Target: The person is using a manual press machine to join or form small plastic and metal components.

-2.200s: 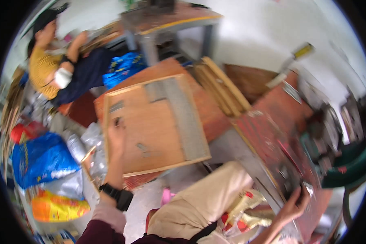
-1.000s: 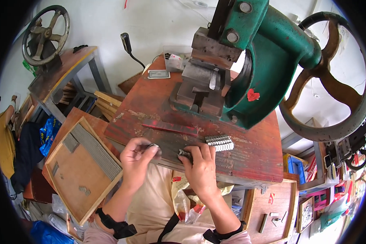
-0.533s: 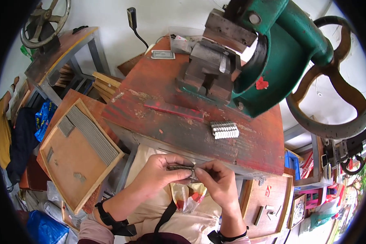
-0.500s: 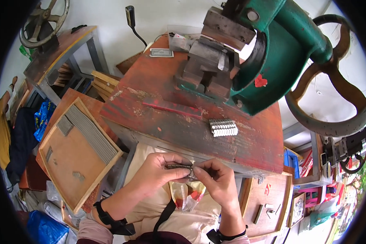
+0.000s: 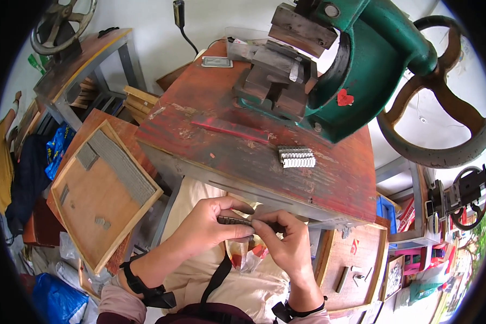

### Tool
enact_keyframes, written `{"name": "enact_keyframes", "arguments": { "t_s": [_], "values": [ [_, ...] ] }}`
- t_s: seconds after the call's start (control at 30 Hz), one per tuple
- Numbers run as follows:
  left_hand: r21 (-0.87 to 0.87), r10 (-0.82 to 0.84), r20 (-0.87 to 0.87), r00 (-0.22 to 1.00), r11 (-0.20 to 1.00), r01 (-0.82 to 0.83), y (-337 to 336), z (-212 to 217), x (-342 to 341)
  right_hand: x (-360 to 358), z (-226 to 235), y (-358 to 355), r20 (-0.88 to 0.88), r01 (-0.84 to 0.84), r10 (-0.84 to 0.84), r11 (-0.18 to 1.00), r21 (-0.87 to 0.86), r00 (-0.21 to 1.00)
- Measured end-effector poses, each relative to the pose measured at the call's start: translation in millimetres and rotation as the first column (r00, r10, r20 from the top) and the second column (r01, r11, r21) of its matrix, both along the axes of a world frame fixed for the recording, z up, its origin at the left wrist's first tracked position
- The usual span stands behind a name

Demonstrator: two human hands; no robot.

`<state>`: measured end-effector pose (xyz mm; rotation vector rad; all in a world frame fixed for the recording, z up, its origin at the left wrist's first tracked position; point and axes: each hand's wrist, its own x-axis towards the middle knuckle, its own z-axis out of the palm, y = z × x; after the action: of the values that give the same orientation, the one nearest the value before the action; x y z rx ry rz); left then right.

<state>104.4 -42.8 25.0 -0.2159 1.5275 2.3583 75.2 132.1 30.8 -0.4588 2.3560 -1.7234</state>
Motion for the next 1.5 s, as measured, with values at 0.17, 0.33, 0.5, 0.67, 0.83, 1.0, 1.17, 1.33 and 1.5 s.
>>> {"name": "enact_keyframes", "arguments": {
  "t_s": [0.17, 0.33, 0.5, 0.67, 0.83, 1.0, 1.17, 1.33, 1.5],
  "values": [
    [-0.115, 0.095, -0.087, 0.992, 0.988, -0.105, 0.9, -7.4, 2.1, -28.0, 1.9, 4.7, -0.111, 0.084, -0.073, 0.992, 0.099, 0.991],
    [-0.172, 0.12, -0.093, 0.988, 0.976, -0.135, -5.6, -6.4, 0.6, -71.9, -2.9, -7.3, -0.645, 0.337, -0.035, 0.874, 0.351, 0.764],
    [-0.209, 0.155, -0.097, 0.983, 0.963, -0.172, -13.3, -8.1, 2.0, -86.5, -6.2, -18.1, -0.574, 0.292, 0.098, 0.785, 0.546, 0.813],
    [-0.279, 0.159, -0.157, 0.975, 0.94, -0.198, -17.6, -6.2, 2.5, -86.0, -4.2, -20.8, -0.607, 0.3, 0.199, 0.727, 0.618, 0.769],
    [-0.374, 0.121, -0.226, 0.967, 0.906, -0.2, -20.8, -6.5, 1.9, -88.7, 1.1, -13.7, -0.618, 0.34, -0.001, 0.836, 0.431, 0.786],
    [-0.399, 0.095, -0.263, 0.96, 0.896, -0.198, -19.0, -9.1, -1.2, -90.2, -1.3, -17.2, -0.566, 0.287, 0.059, 0.816, 0.501, 0.822],
    [-0.364, 0.147, -0.273, 0.951, 0.899, -0.244, -15.3, -8.9, 2.5, -90.6, 2.1, -21.6, -0.563, 0.271, 0.176, 0.737, 0.619, 0.807],
    [-0.423, 0.131, -0.344, 0.93, 0.862, -0.278, -12.6, -4.4, 8.2, -74.2, 8.2, -27.5, -0.619, 0.234, 0.178, 0.819, 0.524, 0.765],
    [-0.483, 0.089, -0.376, 0.922, 0.831, -0.277, -7.1, 1.9, 13.8, -28.8, 13.1, -23.5, -0.386, 0.024, 0.013, 0.996, 0.09, 0.922]
  ]
}}
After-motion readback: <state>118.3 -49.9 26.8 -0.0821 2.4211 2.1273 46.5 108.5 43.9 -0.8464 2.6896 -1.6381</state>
